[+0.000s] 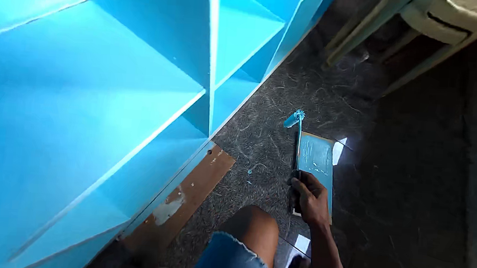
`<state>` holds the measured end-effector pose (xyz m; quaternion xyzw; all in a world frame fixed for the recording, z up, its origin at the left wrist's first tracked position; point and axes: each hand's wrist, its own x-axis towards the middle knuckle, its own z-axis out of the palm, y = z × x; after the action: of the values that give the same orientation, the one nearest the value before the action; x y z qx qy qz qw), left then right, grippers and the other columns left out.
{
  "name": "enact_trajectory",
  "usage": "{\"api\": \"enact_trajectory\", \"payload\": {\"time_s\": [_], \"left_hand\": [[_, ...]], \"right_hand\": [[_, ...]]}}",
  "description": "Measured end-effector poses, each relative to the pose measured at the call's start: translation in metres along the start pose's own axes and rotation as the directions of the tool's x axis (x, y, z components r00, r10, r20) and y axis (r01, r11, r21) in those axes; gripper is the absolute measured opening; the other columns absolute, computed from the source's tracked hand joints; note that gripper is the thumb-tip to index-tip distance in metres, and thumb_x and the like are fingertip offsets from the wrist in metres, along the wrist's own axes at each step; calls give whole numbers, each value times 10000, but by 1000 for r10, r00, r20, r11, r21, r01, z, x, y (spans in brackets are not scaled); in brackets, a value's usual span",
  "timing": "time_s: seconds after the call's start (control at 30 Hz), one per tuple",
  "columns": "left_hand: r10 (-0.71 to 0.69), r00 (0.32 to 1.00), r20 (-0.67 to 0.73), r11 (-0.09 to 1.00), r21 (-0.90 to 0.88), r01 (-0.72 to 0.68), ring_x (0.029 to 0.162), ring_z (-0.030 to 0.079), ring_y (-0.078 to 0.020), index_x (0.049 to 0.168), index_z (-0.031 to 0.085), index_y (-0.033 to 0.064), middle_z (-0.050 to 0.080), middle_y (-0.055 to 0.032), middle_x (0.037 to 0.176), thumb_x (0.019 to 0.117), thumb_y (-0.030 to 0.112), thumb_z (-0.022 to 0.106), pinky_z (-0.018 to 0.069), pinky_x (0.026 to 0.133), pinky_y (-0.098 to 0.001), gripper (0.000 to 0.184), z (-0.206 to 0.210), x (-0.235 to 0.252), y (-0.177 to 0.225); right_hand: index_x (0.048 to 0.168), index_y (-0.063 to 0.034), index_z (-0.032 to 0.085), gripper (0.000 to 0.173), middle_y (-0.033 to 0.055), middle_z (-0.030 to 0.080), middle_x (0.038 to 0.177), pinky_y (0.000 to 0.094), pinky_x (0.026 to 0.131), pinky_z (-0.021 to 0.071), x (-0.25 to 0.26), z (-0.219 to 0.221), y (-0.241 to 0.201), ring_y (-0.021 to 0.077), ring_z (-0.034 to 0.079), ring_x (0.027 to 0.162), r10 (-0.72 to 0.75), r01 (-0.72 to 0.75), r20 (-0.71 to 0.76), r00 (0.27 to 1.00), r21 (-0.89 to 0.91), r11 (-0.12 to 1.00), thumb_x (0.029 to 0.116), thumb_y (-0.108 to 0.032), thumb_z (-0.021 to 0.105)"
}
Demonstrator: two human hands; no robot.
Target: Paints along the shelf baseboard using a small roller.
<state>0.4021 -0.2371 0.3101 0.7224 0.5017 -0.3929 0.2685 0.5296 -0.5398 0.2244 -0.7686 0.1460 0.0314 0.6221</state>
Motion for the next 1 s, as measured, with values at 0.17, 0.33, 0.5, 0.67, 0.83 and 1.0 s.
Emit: {"api": "enact_trajectory", "payload": {"time_s": [0.17,0.33,0.5,0.67,0.83,1.0], "left_hand": [[257,836,-485,964,72,-255,1285,534,-530,1340,549,-165,557,-411,1333,1051,250,556,389,1116,-603,505,96,206,-120],[90,943,-320,934,-301,-191,1348,505,-461,1449,483,-55,525,-322,1430,1028,211,604,406,1118,-610,512,122,288,-135],[93,953,-287,794,-556,-245,995,656,-379,1348,532,-72,641,-281,1141,974,129,618,547,868,-568,434,125,270,-71],[210,923,-322,621,-685,-380,1099,629,-309,1439,440,-70,608,-250,1245,907,54,665,539,951,-479,592,135,265,-7],[420,775,-472,609,-487,-626,1132,646,-284,1471,383,-80,618,-242,1278,835,142,736,545,981,-435,761,160,277,27],[572,634,-520,680,-131,-721,1272,569,-404,1485,404,-70,538,-297,1409,791,381,844,487,1069,-529,937,184,286,18]], "right_hand": [[1228,25,616,243,73,686,807,260,372,480,18,7,-8,106,523,429,6,-6,24,1000,-12,1000,1019,-56,524],[1231,44,597,240,94,697,824,254,367,469,30,26,13,113,522,426,46,-48,87,995,17,999,1023,-46,519],[1236,44,599,243,116,696,828,271,369,477,36,42,44,129,527,427,114,-118,144,983,23,993,1028,-50,513],[1242,43,599,259,98,681,793,287,376,487,28,86,76,125,526,432,194,-212,212,958,67,975,1080,-111,468],[1291,42,584,323,91,676,792,296,398,495,-2,148,115,132,536,446,240,-271,333,912,48,961,1116,-165,410],[1295,32,592,315,74,665,800,302,444,523,-34,189,144,136,563,491,230,-265,370,900,47,963,1107,-163,431]]}}
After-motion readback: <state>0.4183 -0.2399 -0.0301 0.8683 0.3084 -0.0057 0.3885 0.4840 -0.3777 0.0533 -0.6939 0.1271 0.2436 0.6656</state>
